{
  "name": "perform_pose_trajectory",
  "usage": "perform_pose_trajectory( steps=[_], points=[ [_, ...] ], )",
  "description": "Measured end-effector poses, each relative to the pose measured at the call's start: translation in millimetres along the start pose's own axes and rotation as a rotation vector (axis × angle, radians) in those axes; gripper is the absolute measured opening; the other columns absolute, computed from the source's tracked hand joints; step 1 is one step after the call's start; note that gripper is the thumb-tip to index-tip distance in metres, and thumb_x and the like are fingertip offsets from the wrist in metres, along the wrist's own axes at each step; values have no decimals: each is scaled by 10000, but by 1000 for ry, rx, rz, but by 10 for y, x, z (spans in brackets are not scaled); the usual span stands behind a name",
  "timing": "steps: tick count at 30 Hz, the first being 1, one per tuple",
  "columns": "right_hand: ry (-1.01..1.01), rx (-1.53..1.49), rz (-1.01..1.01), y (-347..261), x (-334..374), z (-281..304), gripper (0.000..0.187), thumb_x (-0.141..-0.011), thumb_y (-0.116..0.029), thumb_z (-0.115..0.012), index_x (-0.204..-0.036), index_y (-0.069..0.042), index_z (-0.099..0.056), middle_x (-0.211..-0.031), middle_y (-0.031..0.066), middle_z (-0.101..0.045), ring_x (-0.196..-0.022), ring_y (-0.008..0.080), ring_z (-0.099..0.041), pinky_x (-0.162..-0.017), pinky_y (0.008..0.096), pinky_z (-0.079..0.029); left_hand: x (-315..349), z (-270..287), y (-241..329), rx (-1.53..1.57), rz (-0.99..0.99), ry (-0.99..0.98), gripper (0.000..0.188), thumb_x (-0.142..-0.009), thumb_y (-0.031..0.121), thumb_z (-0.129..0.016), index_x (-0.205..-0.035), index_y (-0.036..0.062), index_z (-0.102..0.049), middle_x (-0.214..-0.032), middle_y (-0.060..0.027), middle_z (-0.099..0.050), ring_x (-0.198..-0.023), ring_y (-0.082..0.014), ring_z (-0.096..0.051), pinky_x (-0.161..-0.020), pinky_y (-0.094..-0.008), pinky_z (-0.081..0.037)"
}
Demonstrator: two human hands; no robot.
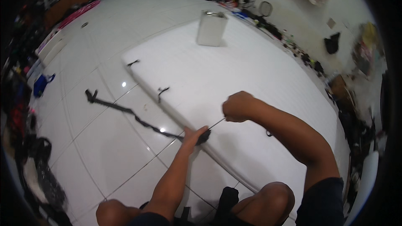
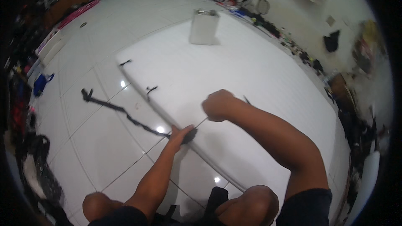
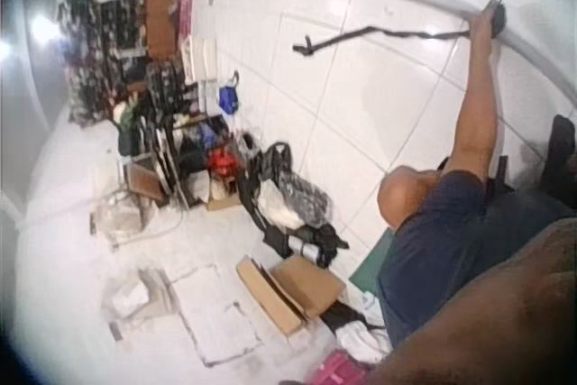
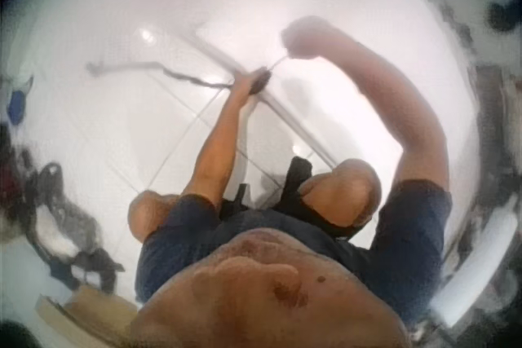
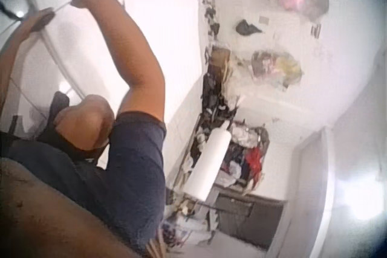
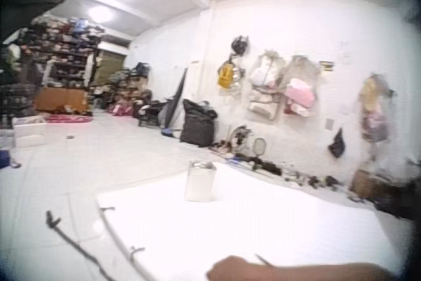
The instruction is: The person threads black straps through a white foam pad using a long metal rod and trims them with scissors.
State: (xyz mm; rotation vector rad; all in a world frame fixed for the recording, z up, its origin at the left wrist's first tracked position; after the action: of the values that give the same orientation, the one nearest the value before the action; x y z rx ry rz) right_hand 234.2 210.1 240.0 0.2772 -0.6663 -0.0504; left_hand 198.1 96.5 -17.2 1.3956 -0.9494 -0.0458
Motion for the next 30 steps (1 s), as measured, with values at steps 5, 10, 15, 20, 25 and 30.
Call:
perform_pose_trajectory(
  steps=[5, 10, 15, 20, 25, 30],
  points=[
    [-24, 11, 102, -122, 86, 255, 275, -899, -298, -656, -988, -45, -715, -1024, 135, -703, -1007, 296, -658, -830, 423, -536, -298, 135, -341, 169, 1, -10, 1290, -690, 428, -832, -1472, -102, 47, -1394, -329, -362, -1289, -364, -441, -1035, -447, -423],
    [-33, 44, 136, -21, 365, 525, 321, -871, -310, -691, -1001, -16, -702, -1042, 156, -696, -1036, 301, -649, -865, 409, -526, -341, -90, -546, 480, 53, -124, 1120, -748, 311, -797, -1492, -26, -30, -1447, -253, -326, -1316, -350, -403, -1077, -443, -376],
    [325, -106, -75, 562, 1471, 1612, 304, -909, -285, -660, -1053, -24, -717, -927, 144, -719, -894, 256, -694, -798, 371, -532, -503, 181, -619, 421, -62, -84, 988, -809, 347, -762, -1468, -16, -123, -1412, -212, -391, -1295, -327, -419, -1073, -418, -368],
    [522, -701, -319, 951, 1430, -41, 406, -929, -391, -652, -1121, -35, -689, -795, 123, -694, -677, 171, -629, -647, 320, -493, -279, 224, -422, 14, -79, -97, 948, -842, 485, -719, -1424, -67, -214, -1369, -219, -452, -1261, -307, -455, -1068, -366, -358],
    [706, -975, -674, 539, 811, -2231, 371, -957, -341, -601, -1246, -111, -626, -842, 157, -672, -801, 286, -667, -722, 411, -509, -384, 416, -319, -349, -121, -45, 947, -823, 564, -711, -1376, -94, -311, -1301, -244, -504, -1241, -328, -487, -1077, -380, -370],
    [826, -495, -782, 344, 491, -3083, 402, -953, -216, -554, -1353, -189, -568, -867, 105, -586, -820, 277, -572, -744, 438, -446, -192, 262, -284, -436, -28, -187, 922, -807, 527, -749, -1345, -116, -364, -1162, -192, -597, -983, -259, -640, -866, -345, -522]
  ],
)
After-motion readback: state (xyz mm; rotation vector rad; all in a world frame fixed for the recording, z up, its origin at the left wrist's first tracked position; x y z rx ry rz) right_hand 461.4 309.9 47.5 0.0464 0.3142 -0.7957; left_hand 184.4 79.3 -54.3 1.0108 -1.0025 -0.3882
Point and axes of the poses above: each hand's wrist, its own x-axis away from the middle knuckle, its own z-axis out of the back of the hand, y = z × x, the point moved 7 cm from there along -x, towards the middle knuckle
